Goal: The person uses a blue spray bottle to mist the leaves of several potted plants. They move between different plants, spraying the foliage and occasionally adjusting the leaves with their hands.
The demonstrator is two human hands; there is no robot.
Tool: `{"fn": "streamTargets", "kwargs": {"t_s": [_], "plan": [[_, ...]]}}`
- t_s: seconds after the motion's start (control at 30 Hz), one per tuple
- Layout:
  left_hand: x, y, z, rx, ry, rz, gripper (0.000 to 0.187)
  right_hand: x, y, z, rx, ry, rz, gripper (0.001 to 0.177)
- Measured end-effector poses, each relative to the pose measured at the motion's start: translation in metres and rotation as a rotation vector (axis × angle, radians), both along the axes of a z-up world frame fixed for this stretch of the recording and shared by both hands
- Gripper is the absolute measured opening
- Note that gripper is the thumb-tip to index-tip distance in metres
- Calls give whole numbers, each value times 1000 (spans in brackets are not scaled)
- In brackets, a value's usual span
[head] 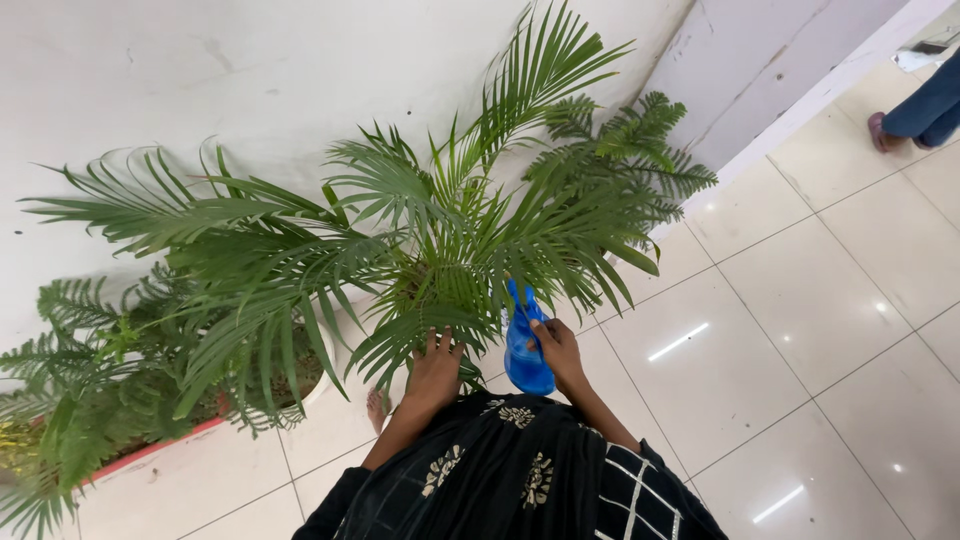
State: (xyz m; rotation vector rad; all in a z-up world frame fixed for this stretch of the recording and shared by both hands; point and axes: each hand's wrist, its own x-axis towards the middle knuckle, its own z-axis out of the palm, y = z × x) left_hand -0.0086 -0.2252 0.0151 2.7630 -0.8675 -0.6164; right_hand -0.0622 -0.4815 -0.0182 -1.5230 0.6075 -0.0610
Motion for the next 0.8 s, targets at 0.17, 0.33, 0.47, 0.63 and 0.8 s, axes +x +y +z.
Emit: {"fn": "streamTargets", "kwargs": {"t_s": [0.17,0.33,0.47,0.63,0.8], "plan": [[-3,1,4,19,-8,1,77,1,0,13,-20,-45,-6,31],[-5,7,7,23,-13,16,73,2,2,23,31,-50,-46,33],[-8,12,11,36,5,34,71,5,7,18,27,-58,-4,34],[-10,16,12,15,1,101,68,9,18,7,7,-55,180,29],[-13,26,-4,-112,-81,266,57,14,29,13,-32,-15,287,30]]}}
